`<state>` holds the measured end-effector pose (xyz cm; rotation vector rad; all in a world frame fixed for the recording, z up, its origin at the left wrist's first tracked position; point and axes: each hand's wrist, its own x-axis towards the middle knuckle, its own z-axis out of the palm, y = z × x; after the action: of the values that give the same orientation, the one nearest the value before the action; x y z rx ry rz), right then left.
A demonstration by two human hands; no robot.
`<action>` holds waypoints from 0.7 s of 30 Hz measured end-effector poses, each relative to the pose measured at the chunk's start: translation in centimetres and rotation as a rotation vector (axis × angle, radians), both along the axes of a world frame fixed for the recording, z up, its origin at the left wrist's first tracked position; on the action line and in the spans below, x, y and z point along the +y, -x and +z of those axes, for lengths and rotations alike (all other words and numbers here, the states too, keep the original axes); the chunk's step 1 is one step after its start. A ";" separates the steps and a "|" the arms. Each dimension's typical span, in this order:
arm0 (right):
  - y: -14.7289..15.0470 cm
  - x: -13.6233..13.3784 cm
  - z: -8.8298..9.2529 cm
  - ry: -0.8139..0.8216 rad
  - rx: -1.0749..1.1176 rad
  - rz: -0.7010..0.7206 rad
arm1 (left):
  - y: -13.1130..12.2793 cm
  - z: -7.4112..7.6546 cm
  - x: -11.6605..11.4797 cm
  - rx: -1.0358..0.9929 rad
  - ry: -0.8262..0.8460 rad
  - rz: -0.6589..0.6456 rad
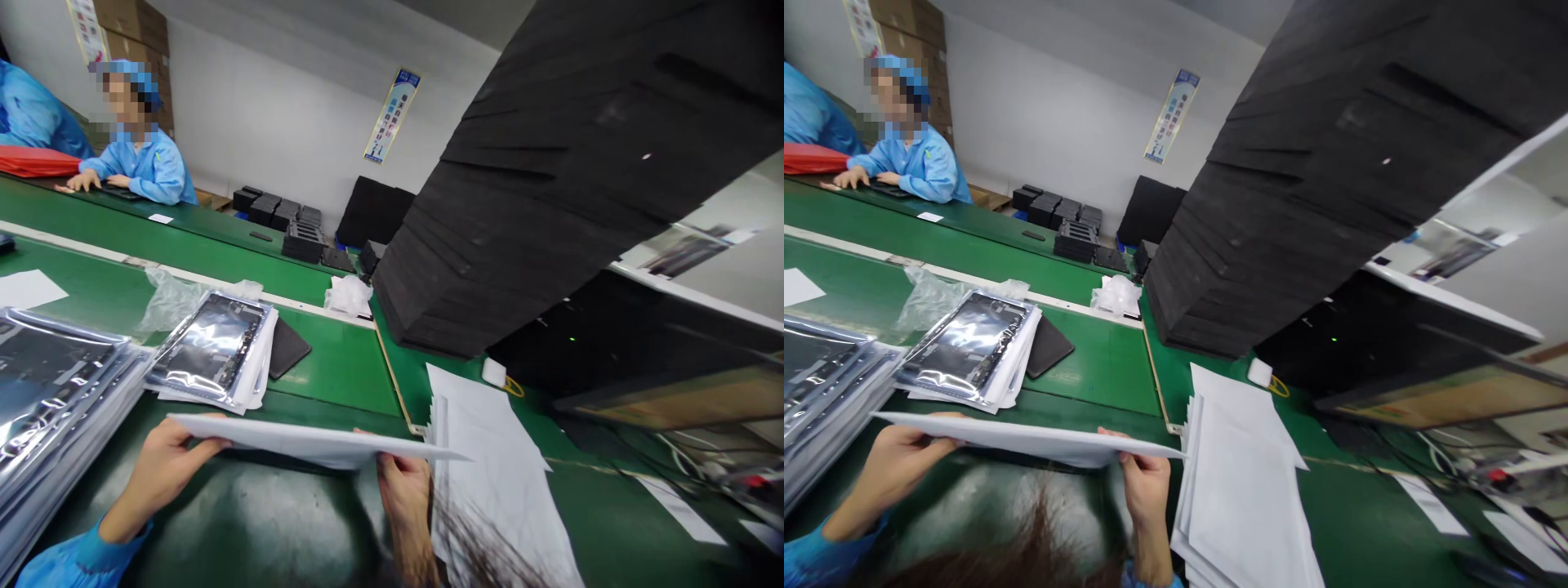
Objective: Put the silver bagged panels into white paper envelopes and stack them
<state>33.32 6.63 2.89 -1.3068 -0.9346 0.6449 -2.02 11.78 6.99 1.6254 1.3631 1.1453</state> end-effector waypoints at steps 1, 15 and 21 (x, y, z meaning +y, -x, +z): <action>0.0 0.0 0.1 0.015 -0.044 -0.007 | -0.1 0.1 0.1 0.025 -0.007 0.029; 0.1 0.6 0.3 0.063 -0.165 -0.031 | -0.3 -0.4 0.9 0.028 0.004 -0.085; 0.3 0.8 0.3 0.068 -0.177 0.036 | 0.2 -1.9 1.5 0.020 0.092 -0.129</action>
<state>33.07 7.43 3.16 -1.4278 -1.0895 0.6000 -2.26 13.27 5.08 1.6376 1.2850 0.9797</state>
